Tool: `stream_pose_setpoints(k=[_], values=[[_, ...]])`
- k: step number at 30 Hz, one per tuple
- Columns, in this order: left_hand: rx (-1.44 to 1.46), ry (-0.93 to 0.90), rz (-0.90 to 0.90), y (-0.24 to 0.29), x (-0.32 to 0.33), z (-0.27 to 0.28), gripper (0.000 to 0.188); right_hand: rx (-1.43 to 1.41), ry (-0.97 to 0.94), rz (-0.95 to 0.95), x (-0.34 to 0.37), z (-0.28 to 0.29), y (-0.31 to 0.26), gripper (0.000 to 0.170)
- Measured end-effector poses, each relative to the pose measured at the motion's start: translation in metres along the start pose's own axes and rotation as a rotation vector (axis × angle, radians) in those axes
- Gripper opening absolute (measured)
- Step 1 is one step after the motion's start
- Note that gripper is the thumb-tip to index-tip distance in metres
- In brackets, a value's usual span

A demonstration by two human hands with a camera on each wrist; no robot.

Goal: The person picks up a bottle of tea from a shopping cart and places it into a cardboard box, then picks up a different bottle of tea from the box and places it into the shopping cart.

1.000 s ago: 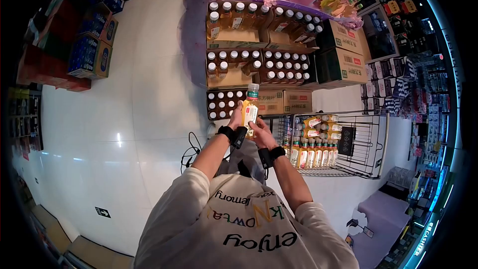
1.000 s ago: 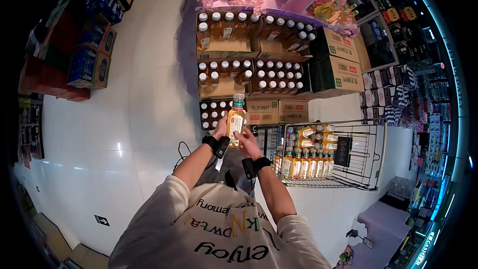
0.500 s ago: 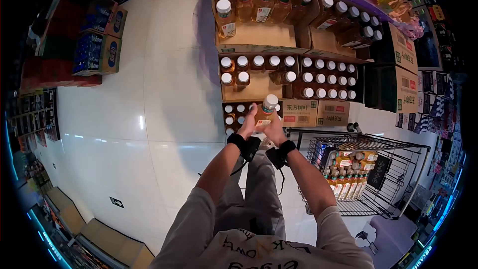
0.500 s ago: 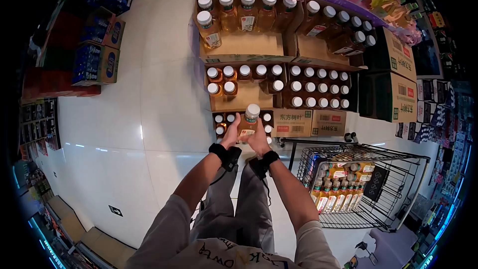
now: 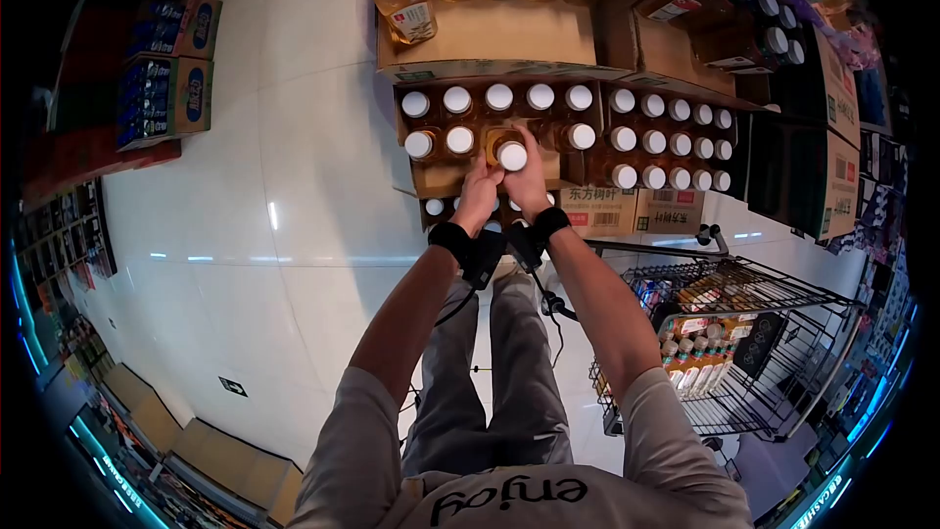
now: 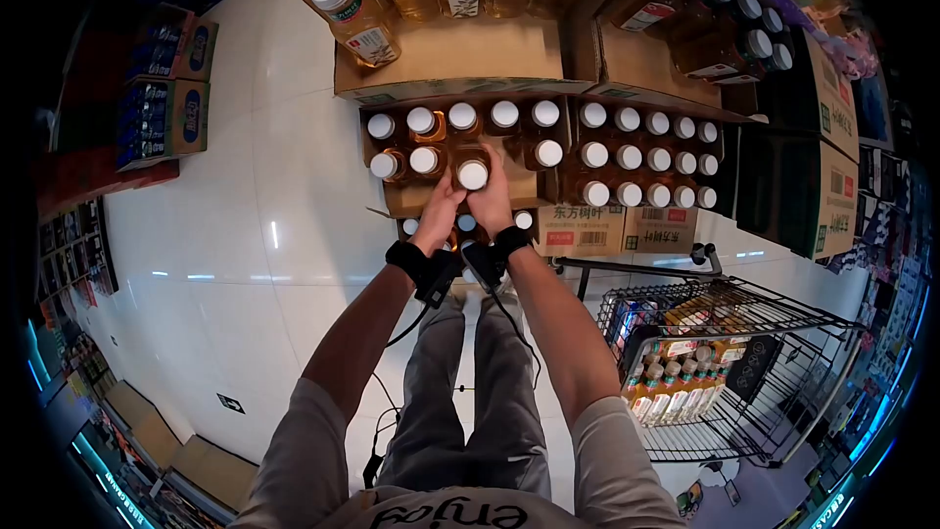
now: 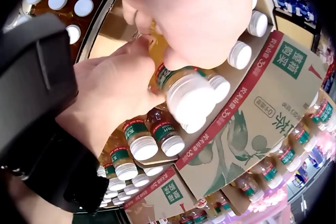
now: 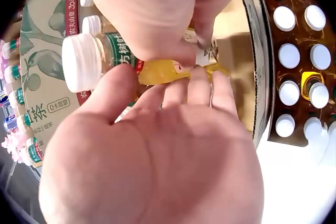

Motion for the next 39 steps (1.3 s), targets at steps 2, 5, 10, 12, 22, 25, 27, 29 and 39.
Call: stream_pose_setpoints(k=[2, 5, 10, 12, 22, 25, 27, 29, 39], values=[[0.017, -0.010, 0.062, -0.005, -0.004, 0.001, 0.053, 0.091, 0.038, -0.019, 0.004, -0.001, -0.004, 0.067], [0.004, -0.104, 0.109, -0.005, 0.000, -0.003, 0.040, 0.038, 0.065, -0.058, -0.004, 0.005, 0.003, 0.062], [-0.104, 0.108, 0.147, -0.011, 0.026, 0.013, 0.032, -0.126, 0.053, -0.308, 0.024, 0.033, 0.030, 0.036], [-0.173, 0.088, 0.343, -0.030, 0.049, 0.017, 0.030, -0.224, 0.048, -0.381, 0.053, 0.049, 0.016, 0.030], [-0.233, -0.243, 0.508, -0.068, 0.250, -0.111, 0.023, -0.324, 0.366, -0.677, 0.239, 0.252, -0.059, 0.025], [-0.267, -0.352, 0.354, -0.069, 0.297, -0.170, 0.022, -0.398, 0.550, -0.693, 0.279, 0.324, -0.047, 0.027], [-0.283, -0.438, 0.361, -0.091, 0.316, -0.200, 0.021, -0.465, 0.633, -0.694, 0.306, 0.359, -0.034, 0.026], [-0.259, -0.520, 0.414, -0.113, 0.333, -0.225, 0.021, -0.484, 0.674, -0.676, 0.326, 0.386, -0.014, 0.024], [-0.235, -0.262, 0.538, -0.237, 0.332, -0.247, 0.035, 0.092, 0.729, -0.620, 0.327, 0.472, 0.067, 0.024]])
Point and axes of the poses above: each hand's wrist, its own x-axis away from the middle knuckle, its own z-axis out of the back of the hand, y = z × x, the point moved 6 cm from there along -x, towards the middle knuckle, and after that the axes turned 13 degrees about y, right-handed, at the moved point
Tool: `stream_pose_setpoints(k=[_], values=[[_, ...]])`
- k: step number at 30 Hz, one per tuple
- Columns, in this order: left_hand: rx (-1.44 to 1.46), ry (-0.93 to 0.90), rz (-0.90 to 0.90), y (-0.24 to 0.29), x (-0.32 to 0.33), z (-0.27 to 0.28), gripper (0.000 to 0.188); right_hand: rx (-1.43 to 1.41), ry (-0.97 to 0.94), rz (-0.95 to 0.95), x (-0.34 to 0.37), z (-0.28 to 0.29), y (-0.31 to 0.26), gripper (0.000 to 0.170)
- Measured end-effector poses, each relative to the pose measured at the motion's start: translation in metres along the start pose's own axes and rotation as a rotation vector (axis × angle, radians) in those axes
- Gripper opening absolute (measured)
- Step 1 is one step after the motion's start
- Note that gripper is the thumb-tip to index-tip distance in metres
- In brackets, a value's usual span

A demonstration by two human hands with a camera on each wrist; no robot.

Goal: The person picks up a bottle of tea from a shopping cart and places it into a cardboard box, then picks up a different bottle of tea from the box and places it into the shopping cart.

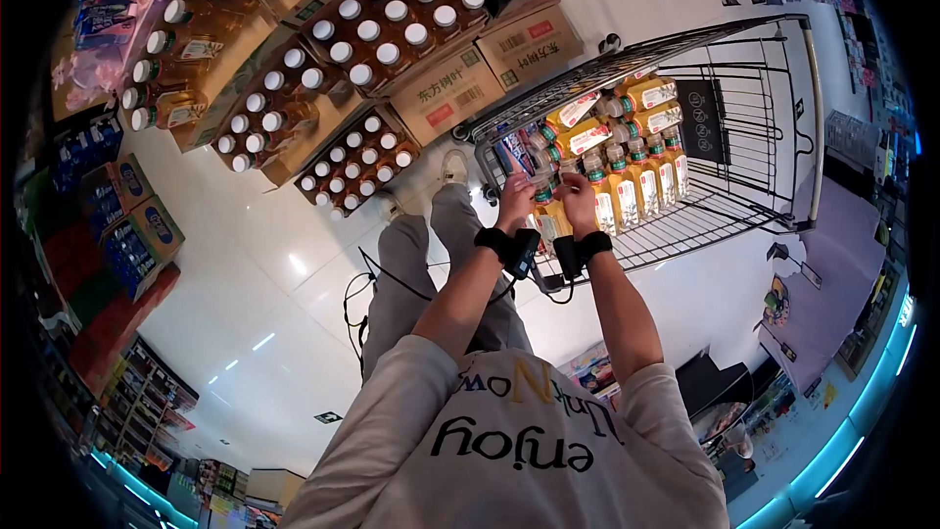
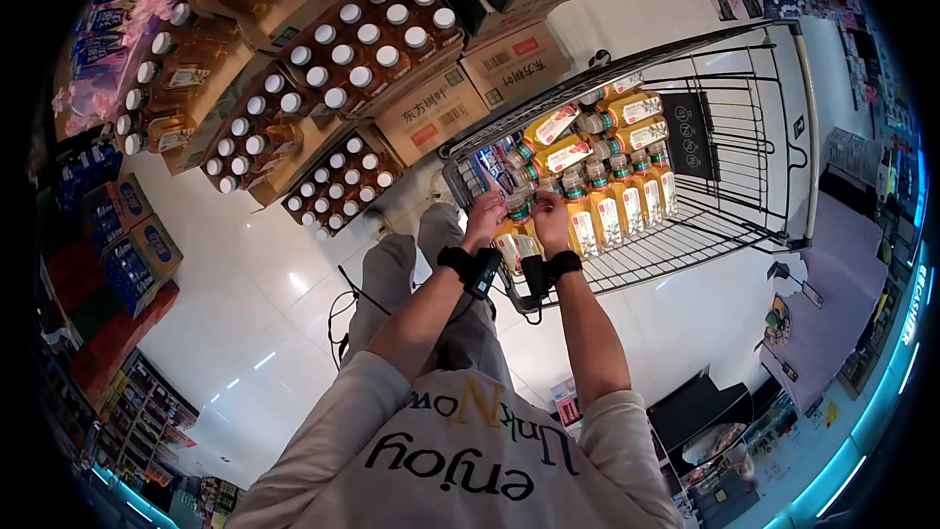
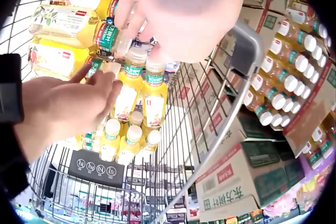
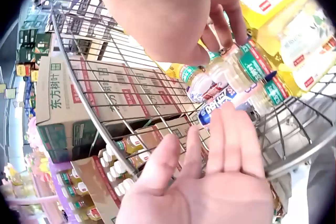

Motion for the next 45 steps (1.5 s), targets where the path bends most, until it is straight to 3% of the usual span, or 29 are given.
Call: stream_pose_setpoints(k=[2, 3, 6, 8, 9, 13, 16, 18, 19, 24, 26, 28, 30, 31, 32, 33, 35, 37, 38, 40, 42, 44, 45], values=[[-0.122, 0.016, -0.203, -0.018, -0.029, -0.005, 0.036, 0.376, 0.177, 0.524, -0.021, 0.007, -0.019, 0.032], [-0.216, 0.025, -0.312, -0.005, -0.020, -0.011, 0.034, 0.392, 0.167, 0.515, -0.031, 0.006, -0.013, 0.032], [-0.180, 0.014, -0.206, -0.019, -0.033, -0.014, 0.037, 0.513, 0.154, 0.572, -0.045, 0.001, -0.009, 0.039], [-0.273, 0.055, -0.280, -0.017, -0.039, -0.013, 0.036, 0.341, -0.141, 0.092, -0.046, -0.014, -0.001, 0.049], [-0.309, 0.031, -0.291, -0.020, -0.044, -0.012, 0.035, 0.380, -0.144, 0.007, -0.049, -0.016, 0.006, 0.051], [-0.339, 0.080, -0.322, -0.039, -0.062, -0.007, 0.032, 0.649, -0.078, 0.137, -0.062, -0.016, 0.022, 0.046], [-0.311, 0.060, -0.352, -0.042, -0.064, -0.007, 0.031, 0.625, -0.141, 0.162, -0.057, -0.010, 0.006, 0.045], [-0.344, 0.069, -0.336, -0.041, -0.063, -0.007, 0.031, 0.329, -0.255, 0.153, -0.045, -0.011, -0.007, 0.042], [-0.344, 0.118, -0.324, -0.031, -0.054, -0.007, 0.027, 0.353, -0.251, 0.194, -0.044, -0.009, -0.009, 0.044], [-0.266, 0.065, -0.132, -0.050, -0.059, -0.004, 0.016, 0.556, -0.227, 0.348, -0.044, 0.012, -0.029, 0.050], [0.040, -0.183, 0.158, -0.042, -0.036, -0.016, 0.017, 0.424, -0.202, 0.142, -0.043, 0.023, -0.051, 0.047], [-0.013, -0.224, 0.053, -0.048, -0.035, -0.023, 0.021, 0.325, -0.138, 0.085, -0.044, 0.033, -0.059, 0.046], [-0.163, -0.301, 0.168, -0.054, -0.025, -0.031, 0.028, 0.095, -0.082, 0.194, -0.043, 0.039, -0.083, 0.042], [-0.267, -0.231, 0.267, -0.030, 0.009, -0.033, 0.033, 0.107, -0.079, 0.211, -0.036, 0.040, -0.100, 0.042], [-0.311, -0.290, -0.005, -0.041, -0.004, -0.039, 0.038, 0.097, -0.085, 0.084, -0.030, 0.041, -0.110, 0.042], [-0.271, -0.268, 0.023, -0.038, 0.002, -0.040, 0.039, 0.086, -0.090, -0.045, -0.023, 0.041, -0.114, 0.041], [-0.220, -0.251, 0.050, -0.031, 0.013, -0.036, 0.041, 0.056, -0.070, 0.001, -0.019, 0.035, -0.122, 0.045], [-0.211, -0.287, -0.147, -0.017, 0.015, -0.031, 0.042, -0.082, -0.070, 0.025, -0.001, 0.024, -0.135, 0.046], [-0.198, -0.286, -0.155, -0.013, 0.015, -0.028, 0.042, -0.075, -0.076, 0.037, 0.009, 0.020, -0.142, 0.046], [-0.101, -0.213, -0.203, 0.004, 0.019, -0.017, 0.045, -0.397, -0.252, 0.019, 0.031, 0.001, -0.157, 0.044], [-0.120, -0.213, -0.282, 0.026, 0.025, -0.004, 0.047, -0.459, -0.399, -0.057, 0.049, -0.020, -0.164, 0.044], [-0.014, -0.154, -0.218, 0.047, 0.028, 0.012, 0.049, -0.553, -0.483, -0.175, 0.066, -0.048, -0.170, 0.047], [0.025, -0.144, -0.224, 0.063, 0.032, 0.020, 0.050, -0.537, -0.624, -0.299, 0.062, -0.064, -0.157, 0.048]])
Point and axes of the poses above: each hand's wrist, its own x-axis away from the middle knuckle, its own z-axis out of the back of the hand, y = z × x, the point moved 6 cm from there along -x, towards the middle knuckle, and after that the axes turned 13 degrees about y, right-handed, at the moved point
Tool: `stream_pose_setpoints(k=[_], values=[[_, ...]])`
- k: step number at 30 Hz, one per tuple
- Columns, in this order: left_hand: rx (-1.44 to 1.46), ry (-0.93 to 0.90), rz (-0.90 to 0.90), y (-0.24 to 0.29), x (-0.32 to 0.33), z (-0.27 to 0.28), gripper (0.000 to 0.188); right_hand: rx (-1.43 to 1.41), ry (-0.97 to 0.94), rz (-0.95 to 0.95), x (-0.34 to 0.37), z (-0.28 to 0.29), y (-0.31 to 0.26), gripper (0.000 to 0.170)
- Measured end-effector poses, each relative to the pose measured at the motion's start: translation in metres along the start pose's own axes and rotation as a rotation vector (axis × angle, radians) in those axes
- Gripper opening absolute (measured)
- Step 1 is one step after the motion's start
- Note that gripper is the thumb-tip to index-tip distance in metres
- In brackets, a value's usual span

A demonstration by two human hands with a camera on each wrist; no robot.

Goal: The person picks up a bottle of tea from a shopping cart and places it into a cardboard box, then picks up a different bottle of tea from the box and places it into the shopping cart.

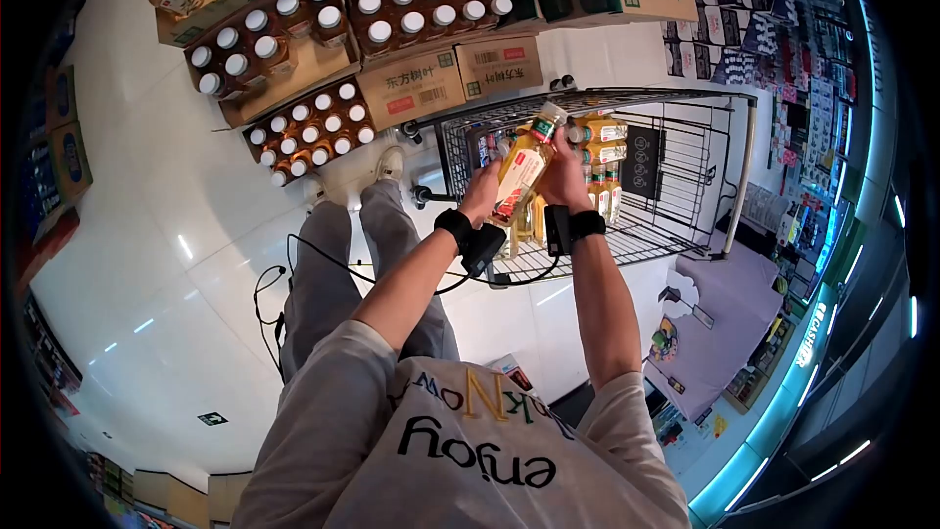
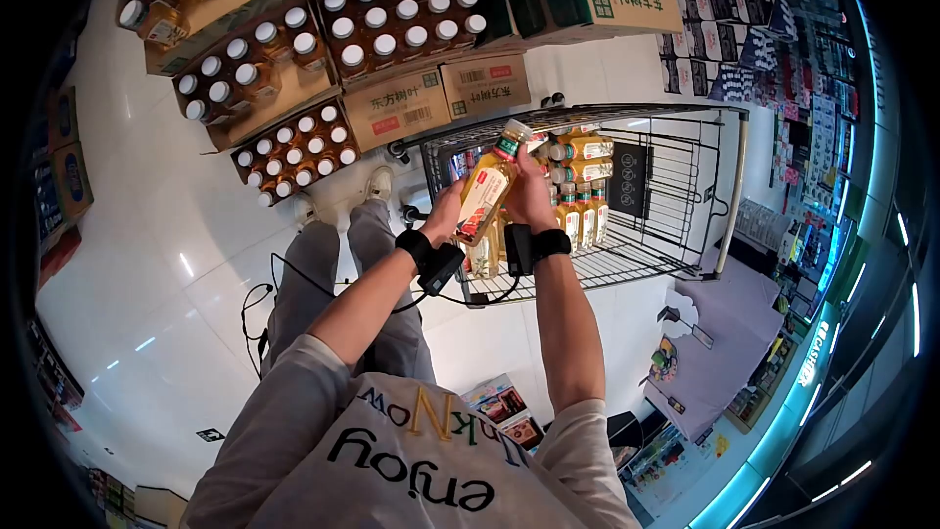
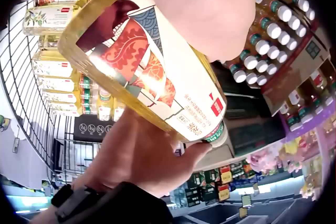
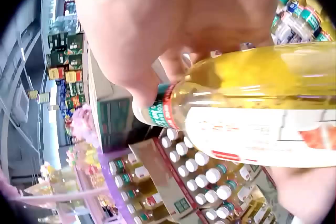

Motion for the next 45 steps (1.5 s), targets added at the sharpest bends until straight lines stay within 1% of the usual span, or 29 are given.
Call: stream_pose_setpoints(k=[1, 3, 4, 5, 7, 8, 11, 13, 16, 18, 20, 23, 25, 27, 29, 30, 31, 32, 33, 35, 36, 37, 38, 39, 41, 42, 43, 44, 45], values=[[0.004, 0.043, 0.011, 0.026, 0.008, 0.010, 0.049, 0.034, 0.019, 0.050, 0.000, -0.024, 0.001, 0.048], [0.031, 0.050, -0.016, 0.059, 0.007, 0.033, 0.050, 0.039, -0.014, 0.092, 0.000, -0.071, -0.002, 0.036], [-0.075, 0.160, -0.251, 0.083, 0.004, 0.049, 0.052, 0.069, -0.027, 0.145, -0.001, -0.092, -0.005, 0.035], [0.033, 0.102, -0.214, 0.091, 0.003, 0.058, 0.052, 0.067, -0.061, 0.152, -0.001, -0.113, -0.005, 0.034], [0.068, 0.110, -0.168, 0.126, 0.014, 0.080, 0.050, 0.076, -0.086, 0.151, 0.002, -0.153, -0.003, 0.032], [0.057, 0.229, -0.336, 0.129, 0.001, 0.094, 0.049, 0.082, -0.094, 0.149, -0.008, -0.160, 0.000, 0.031], [0.097, 0.234, -0.285, 0.162, 0.021, 0.117, 0.049, 0.125, -0.144, 0.166, -0.007, -0.195, 0.006, 0.030], [0.117, 0.231, -0.301, 0.167, 0.019, 0.129, 0.050, 0.158, -0.140, 0.174, -0.007, -0.210, 0.012, 0.031], [0.187, 0.287, -0.257, 0.163, 0.019, 0.143, 0.050, 0.208, -0.149, 0.176, -0.012, -0.221, 0.020, 0.033], [0.112, 0.296, -0.232, 0.164, 0.020, 0.151, 0.052, 0.228, -0.169, 0.165, -0.014, -0.225, 0.025, 0.036], [0.122, 0.330, -0.228, 0.169, 0.030, 0.156, 0.053, 0.257, -0.169, 0.172, -0.016, -0.227, 0.028, 0.036], [0.150, 0.365, -0.210, 0.171, 0.029, 0.161, 0.056, 0.222, -0.135, 0.171, -0.015, -0.235, 0.031, 0.032], [0.145, 0.306, -0.239, 0.173, 0.029, 0.163, 0.056, 0.212, -0.124, 0.149, -0.023, -0.233, 0.035, 0.031], [0.099, 0.353, -0.232, 0.170, 0.025, 0.168, 0.055, 0.197, -0.115, 0.129, -0.032, -0.233, 0.038, 0.031], [0.045, 0.393, -0.235, 0.161, 0.015, 0.172, 0.054, 0.280, -0.120, 0.116, -0.037, -0.234, 0.041, 0.029], [0.008, 0.411, -0.211, 0.150, 0.002, 0.174, 0.052, 0.364, -0.137, 0.140, -0.045, -0.232, 0.043, 0.030], [-0.030, 0.430, -0.197, 0.147, -0.010, 0.177, 0.051, 0.520, -0.087, 0.180, -0.054, -0.230, 0.044, 0.035], [-0.240, 0.411, -0.247, 0.151, -0.013, 0.181, 0.049, 0.659, -0.055, 0.184, -0.059, -0.230, 0.044, 0.037], [-0.452, 0.394, -0.297, 0.154, -0.015, 0.185, 0.047, 0.794, -0.017, 0.189, -0.062, -0.230, 0.041, 0.038], [-0.426, 0.393, -0.156, 0.151, -0.025, 0.191, 0.044, 0.995, -0.008, 0.172, -0.066, -0.236, 0.030, 0.039], [-0.495, 0.398, -0.226, 0.163, -0.022, 0.189, 0.044, 1.027, -0.035, 0.189, -0.065, -0.244, 0.022, 0.037], [-0.562, 0.407, -0.299, 0.180, -0.022, 0.186, 0.045, 0.980, -0.064, 0.171, -0.074, -0.248, 0.015, 0.036], [-0.507, 0.370, -0.268, 0.195, -0.027, 0.180, 0.050, 0.969, -0.054, 0.220, -0.085, -0.251, 0.001, 0.036], [-0.478, 0.385, -0.310, 0.209, -0.034, 0.173, 0.056, 0.954, -0.040, 0.260, -0.087, -0.258, -0.014, 0.036], [-0.351, 0.274, -0.298, 0.241, -0.055, 0.152, 0.058, 0.864, -0.047, 0.254, -0.069, -0.290, -0.057, 0.037], [-0.246, 0.200, -0.378, 0.262, -0.069, 0.140, 0.057, 0.805, -0.104, 0.327, -0.088, -0.295, -0.078, 0.036], [-0.139, 0.124, -0.457, 0.284, -0.083, 0.127, 0.055, 0.771, -0.108, 0.337, -0.080, -0.311, -0.103, 0.035], [-0.106, 0.129, -0.492, 0.332, -0.053, 0.109, 0.051, 0.805, -0.156, 0.427, -0.089, -0.323, -0.129, 0.034], [-0.084, 0.105, -0.545, 0.366, -0.045, 0.096, 0.050, 0.840, -0.203, 0.517, -0.096, -0.333, -0.153, 0.034]])
Point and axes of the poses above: each hand's wrist, its own x-axis away from the middle knuckle, its own z-axis out of the back of the hand, y = z × x, the point moved 6 cm from there along -x, towards the middle knuckle, and after that the axes turned 13 degrees about y, right-handed, at the moved point
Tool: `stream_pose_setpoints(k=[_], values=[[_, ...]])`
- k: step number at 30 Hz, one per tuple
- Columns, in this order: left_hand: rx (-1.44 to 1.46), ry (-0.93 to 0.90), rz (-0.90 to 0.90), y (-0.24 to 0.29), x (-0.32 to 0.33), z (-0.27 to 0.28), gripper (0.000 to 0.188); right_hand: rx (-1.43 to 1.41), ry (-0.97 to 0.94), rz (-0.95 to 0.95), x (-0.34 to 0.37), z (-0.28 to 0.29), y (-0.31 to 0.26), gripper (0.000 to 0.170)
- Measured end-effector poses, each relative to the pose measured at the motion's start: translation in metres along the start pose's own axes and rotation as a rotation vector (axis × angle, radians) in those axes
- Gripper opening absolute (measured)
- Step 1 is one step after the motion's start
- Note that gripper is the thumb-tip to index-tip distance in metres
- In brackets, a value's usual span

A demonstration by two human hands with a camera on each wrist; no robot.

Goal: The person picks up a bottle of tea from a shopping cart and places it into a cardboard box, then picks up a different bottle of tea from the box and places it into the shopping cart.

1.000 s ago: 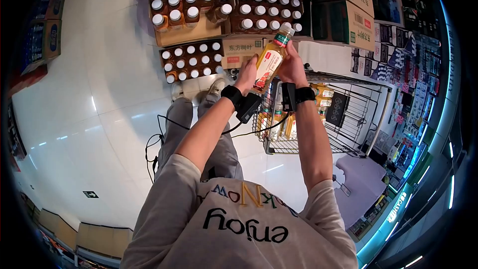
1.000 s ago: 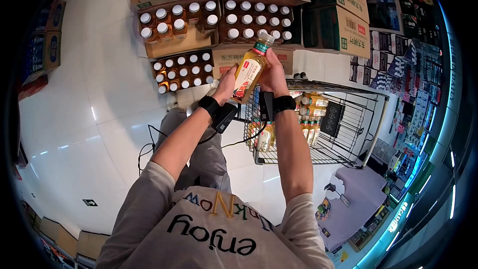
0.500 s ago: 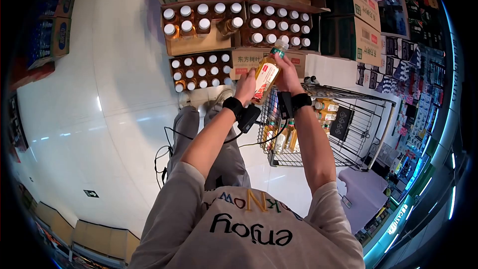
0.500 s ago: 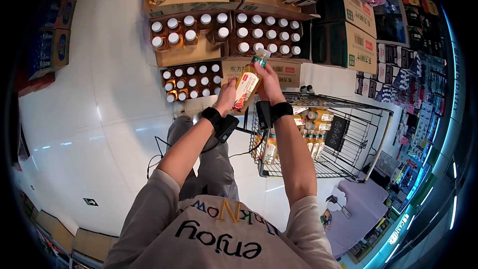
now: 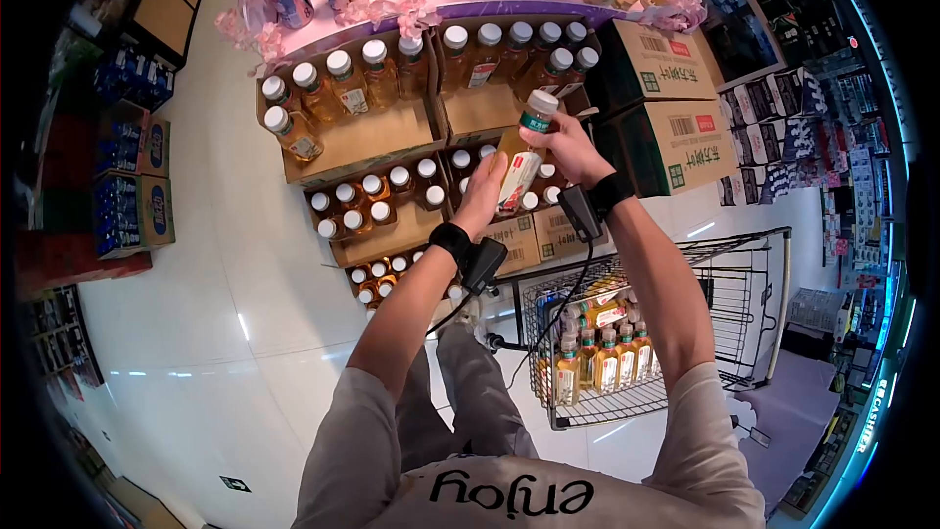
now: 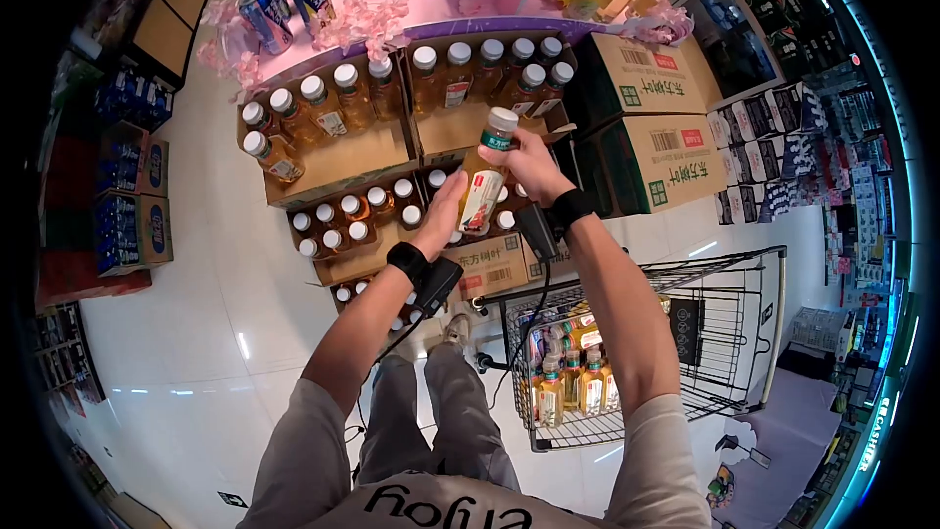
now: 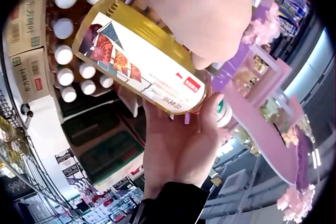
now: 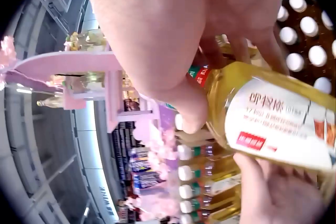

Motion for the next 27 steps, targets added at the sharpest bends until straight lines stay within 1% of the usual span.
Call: stream_pose_setpoints(k=[1, 2, 3, 4, 6, 7, 8, 10, 11, 12, 14, 15, 16, 17, 18, 19, 20, 22, 23, 24, 25, 26, 27], values=[[-0.152, 0.069, -0.208, -0.003, -0.036, -0.004, 0.054, 0.018, 0.006, 0.136, 0.001, 0.003, -0.037, 0.034], [-0.234, 0.066, -0.238, 0.017, -0.049, -0.010, 0.057, 0.036, 0.010, 0.266, 0.003, 0.003, -0.069, 0.034], [-0.236, 0.026, -0.227, 0.036, -0.058, -0.017, 0.057, 0.035, 0.027, 0.374, -0.017, 0.008, -0.072, 0.034], [-0.134, -0.039, -0.250, 0.051, -0.064, -0.027, 0.059, 0.061, 0.079, 0.441, -0.024, 0.011, -0.079, 0.035], [-0.106, -0.033, -0.162, 0.045, -0.095, -0.036, 0.063, 0.054, 0.155, 0.523, -0.043, 0.014, -0.073, 0.037], [-0.052, -0.060, -0.139, 0.052, -0.096, -0.041, 0.066, 0.091, 0.219, 0.601, -0.052, 0.016, -0.066, 0.038], [-0.014, -0.084, -0.161, 0.043, -0.113, -0.042, 0.069, 0.071, 0.255, 0.619, -0.067, 0.016, -0.052, 0.040], [-0.030, -0.129, -0.112, -0.002, -0.168, -0.039, 0.070, 0.212, 0.408, 0.811, -0.085, 0.016, -0.032, 0.041], [0.017, -0.052, -0.046, -0.023, -0.193, -0.036, 0.070, 0.194, 0.459, 0.754, -0.095, 0.016, -0.025, 0.041], [0.053, -0.065, -0.016, -0.028, -0.204, -0.037, 0.069, 0.172, 0.507, 0.686, -0.096, 0.015, -0.015, 0.041], [-0.033, -0.091, 0.041, -0.014, -0.191, -0.044, 0.069, 0.141, 0.540, 0.648, -0.096, 0.015, -0.001, 0.039], [-0.081, -0.049, 0.017, -0.022, -0.199, -0.042, 0.064, 0.131, 0.538, 0.609, -0.100, 0.017, 0.008, 0.042], [-0.096, -0.045, 0.030, -0.034, -0.204, -0.040, 0.064, 0.117, 0.532, 0.565, -0.101, 0.016, 0.019, 0.045], [0.053, -0.034, 0.060, -0.043, -0.209, -0.040, 0.065, 0.118, 0.574, 0.588, -0.101, 0.019, 0.024, 0.046], [0.203, -0.019, 0.086, -0.029, -0.198, -0.046, 0.066, 0.119, 0.617, 0.614, -0.096, 0.022, 0.020, 0.048], [0.082, 0.044, 0.019, -0.016, -0.191, -0.049, 0.070, 0.098, 0.609, 0.620, -0.092, 0.023, 0.019, 0.050], [0.069, -0.014, 0.016, -0.012, -0.194, -0.052, 0.073, 0.036, 0.593, 0.639, -0.087, 0.025, 0.015, 0.046], [0.139, -0.052, 0.018, -0.010, -0.193, -0.056, 0.070, 0.034, 0.568, 0.687, -0.080, 0.026, 0.012, 0.043], [0.131, -0.058, 0.023, -0.012, -0.190, -0.059, 0.070, 0.049, 0.586, 0.658, -0.075, 0.030, 0.014, 0.036], [0.097, 0.009, 0.039, -0.014, -0.184, -0.056, 0.067, 0.044, 0.596, 0.651, -0.069, 0.035, 0.019, 0.036], [0.064, 0.076, 0.053, -0.014, -0.175, -0.054, 0.064, -0.020, 0.559, 0.569, -0.065, 0.041, 0.029, 0.032], [0.055, 0.068, 0.056, -0.017, -0.167, -0.053, 0.064, -0.085, 0.522, 0.488, -0.060, 0.046, 0.038, 0.028], [0.031, 0.063, 0.116, -0.031, -0.161, -0.048, 0.058, -0.067, 0.550, 0.446, -0.058, 0.051, 0.056, 0.021]])
Point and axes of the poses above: each hand's wrist, its own x-axis away from the middle knuckle, its own z-axis out of the back of the hand, y = z × x, the point moved 6 cm from there along -x, towards the middle knuckle, and after that the axes turned 13 degrees about y, right-handed, at the moved point
